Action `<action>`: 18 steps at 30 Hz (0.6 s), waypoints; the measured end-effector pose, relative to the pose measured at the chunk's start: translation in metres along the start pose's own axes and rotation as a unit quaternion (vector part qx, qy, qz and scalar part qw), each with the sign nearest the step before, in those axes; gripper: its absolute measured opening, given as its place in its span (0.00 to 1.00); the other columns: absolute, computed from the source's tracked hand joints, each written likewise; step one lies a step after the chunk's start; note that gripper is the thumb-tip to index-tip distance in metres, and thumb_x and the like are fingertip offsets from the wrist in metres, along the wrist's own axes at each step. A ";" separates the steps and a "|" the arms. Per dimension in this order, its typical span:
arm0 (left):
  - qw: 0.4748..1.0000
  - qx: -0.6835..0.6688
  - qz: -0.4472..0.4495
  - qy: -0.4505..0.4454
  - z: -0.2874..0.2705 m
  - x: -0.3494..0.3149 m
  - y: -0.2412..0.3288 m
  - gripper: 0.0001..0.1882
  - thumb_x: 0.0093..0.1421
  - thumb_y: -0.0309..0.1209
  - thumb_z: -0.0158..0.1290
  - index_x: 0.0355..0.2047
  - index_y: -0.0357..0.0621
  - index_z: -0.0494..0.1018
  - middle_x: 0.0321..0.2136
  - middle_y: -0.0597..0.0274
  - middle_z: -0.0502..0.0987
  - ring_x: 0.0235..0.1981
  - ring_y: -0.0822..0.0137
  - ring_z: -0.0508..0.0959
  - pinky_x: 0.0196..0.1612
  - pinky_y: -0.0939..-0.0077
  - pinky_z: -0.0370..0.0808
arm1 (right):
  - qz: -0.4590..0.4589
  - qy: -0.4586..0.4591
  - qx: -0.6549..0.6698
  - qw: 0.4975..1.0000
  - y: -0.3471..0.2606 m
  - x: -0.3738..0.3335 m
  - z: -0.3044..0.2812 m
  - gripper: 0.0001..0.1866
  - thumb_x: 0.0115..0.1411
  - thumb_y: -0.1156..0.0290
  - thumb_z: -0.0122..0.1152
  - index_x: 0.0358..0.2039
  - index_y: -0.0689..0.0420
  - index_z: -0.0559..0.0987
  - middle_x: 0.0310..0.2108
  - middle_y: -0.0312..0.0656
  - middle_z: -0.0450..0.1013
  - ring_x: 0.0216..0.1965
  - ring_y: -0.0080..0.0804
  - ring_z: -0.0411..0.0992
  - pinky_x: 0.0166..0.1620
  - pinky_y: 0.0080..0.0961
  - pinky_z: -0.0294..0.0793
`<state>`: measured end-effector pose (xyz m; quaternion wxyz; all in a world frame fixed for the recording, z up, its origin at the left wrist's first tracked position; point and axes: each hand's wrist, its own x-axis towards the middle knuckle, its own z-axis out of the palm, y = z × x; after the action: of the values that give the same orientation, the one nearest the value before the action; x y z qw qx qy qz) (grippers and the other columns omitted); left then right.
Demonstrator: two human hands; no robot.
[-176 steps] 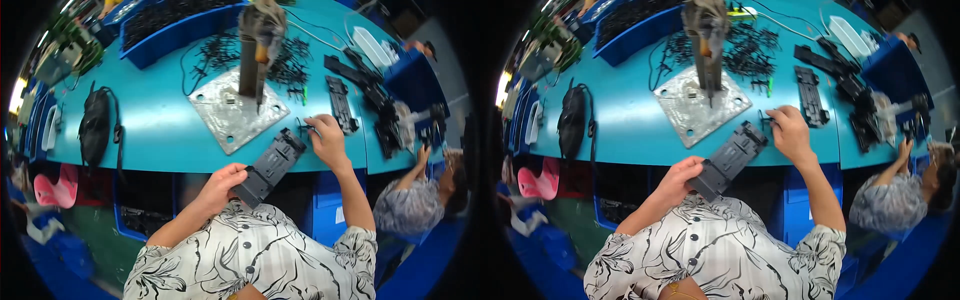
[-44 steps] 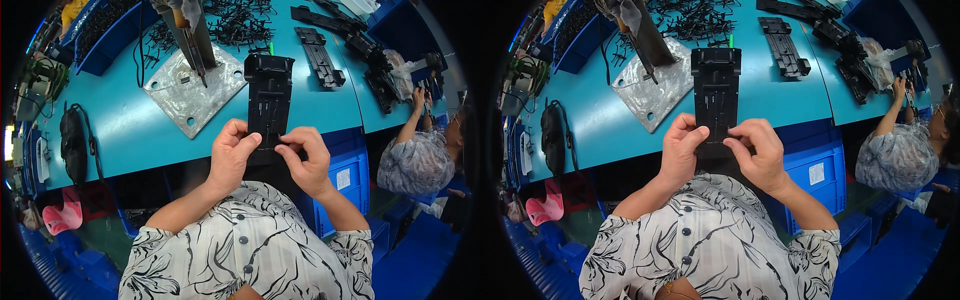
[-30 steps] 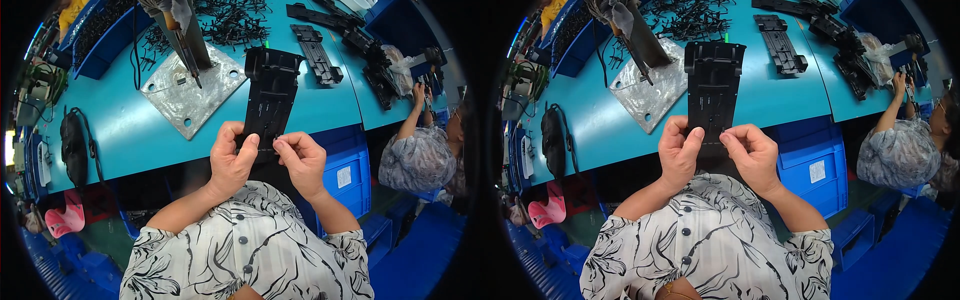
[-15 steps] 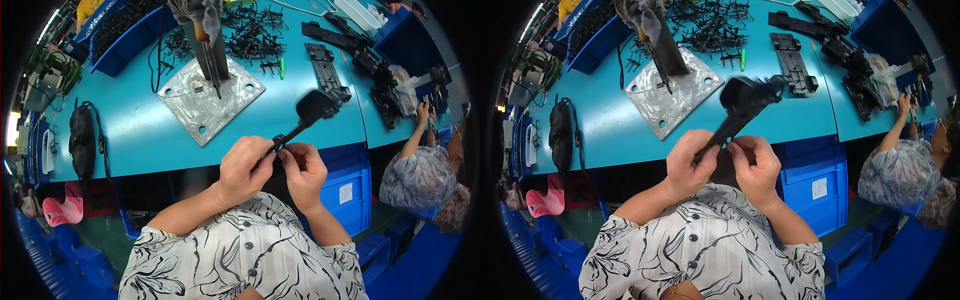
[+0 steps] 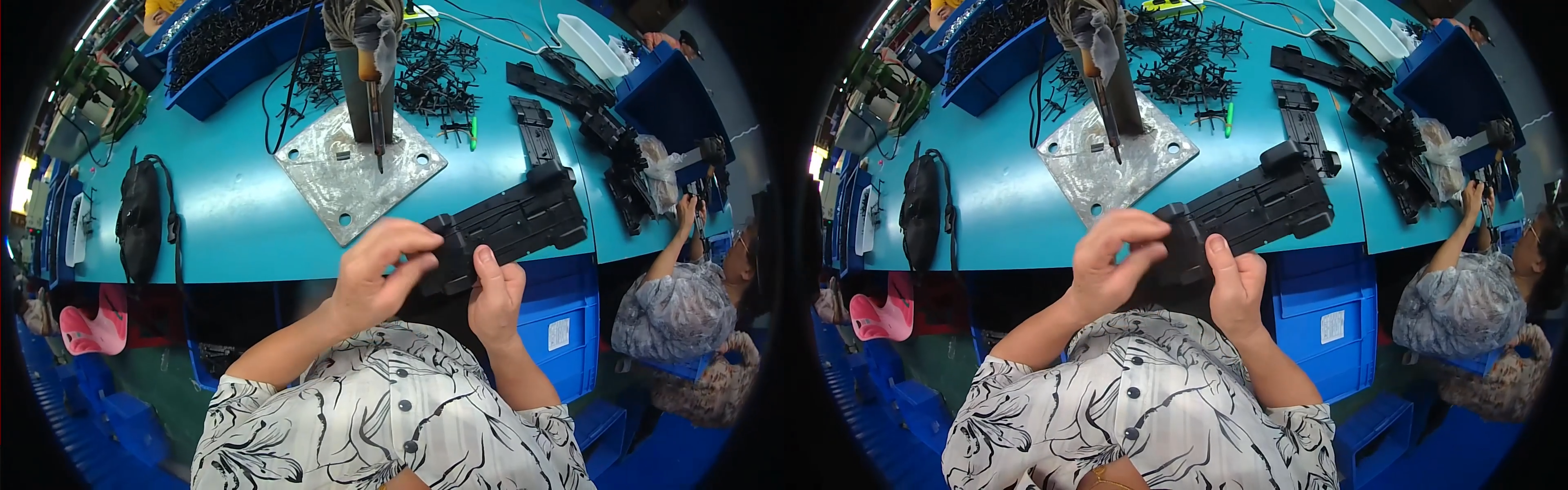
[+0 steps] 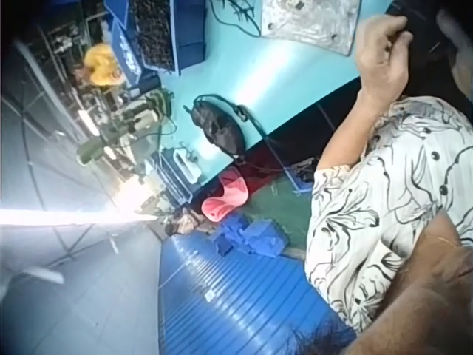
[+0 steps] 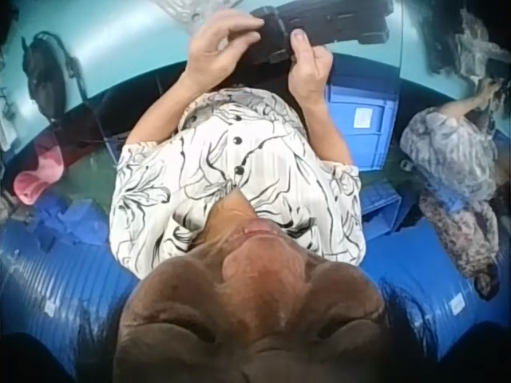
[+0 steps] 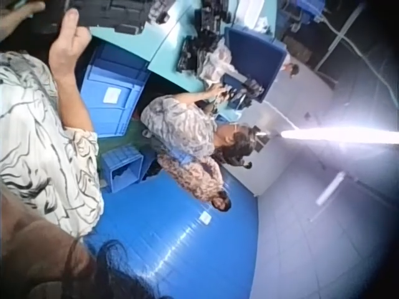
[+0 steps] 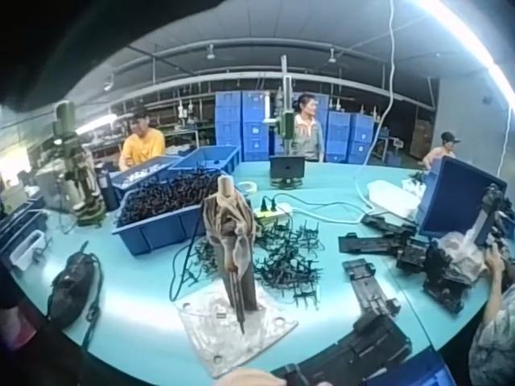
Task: Assembling components onto a toy car chassis in a factory setting.
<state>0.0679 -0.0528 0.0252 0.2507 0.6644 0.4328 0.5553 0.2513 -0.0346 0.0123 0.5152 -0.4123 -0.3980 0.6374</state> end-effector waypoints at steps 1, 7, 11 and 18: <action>1.000 0.001 -0.001 0.001 -0.002 0.000 0.000 0.17 0.50 0.19 0.60 0.41 0.38 0.75 0.40 0.56 0.75 0.32 0.71 0.75 0.30 0.81 0.70 | 0.007 -0.025 0.011 1.000 0.002 0.000 0.000 0.13 0.62 0.71 0.53 0.20 0.57 0.76 0.24 0.31 0.72 0.28 0.12 0.66 0.31 0.14 0.63; 0.892 -0.235 -0.384 -0.031 -0.018 -0.004 -0.005 0.10 0.62 0.29 0.51 0.42 0.37 0.74 0.28 0.67 0.76 0.22 0.79 0.68 0.25 0.85 0.66 | 0.091 -0.007 0.083 0.992 0.008 0.008 0.016 0.10 0.63 0.70 0.50 0.32 0.63 0.78 0.32 0.37 0.76 0.33 0.19 0.72 0.38 0.18 0.70; 0.846 -0.342 -0.408 -0.005 -0.024 -0.012 -0.015 0.14 0.66 0.32 0.47 0.44 0.33 0.72 0.26 0.66 0.76 0.22 0.78 0.71 0.23 0.85 0.69 | 0.104 -0.043 0.047 0.992 0.014 0.016 0.023 0.13 0.63 0.69 0.48 0.34 0.65 0.78 0.34 0.40 0.77 0.35 0.22 0.74 0.41 0.20 0.72; 0.817 -0.390 -0.424 0.016 -0.046 -0.011 -0.025 0.14 0.66 0.34 0.46 0.42 0.35 0.72 0.28 0.64 0.76 0.22 0.76 0.73 0.22 0.83 0.70 | 0.121 -0.101 0.071 0.985 0.015 0.026 0.055 0.13 0.63 0.68 0.50 0.33 0.66 0.77 0.34 0.41 0.76 0.34 0.24 0.74 0.40 0.21 0.72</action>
<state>0.0163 -0.0563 0.0109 0.6921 0.2529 0.4230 0.5274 0.1920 -0.0161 0.0142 0.4199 -0.3533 -0.3486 0.7598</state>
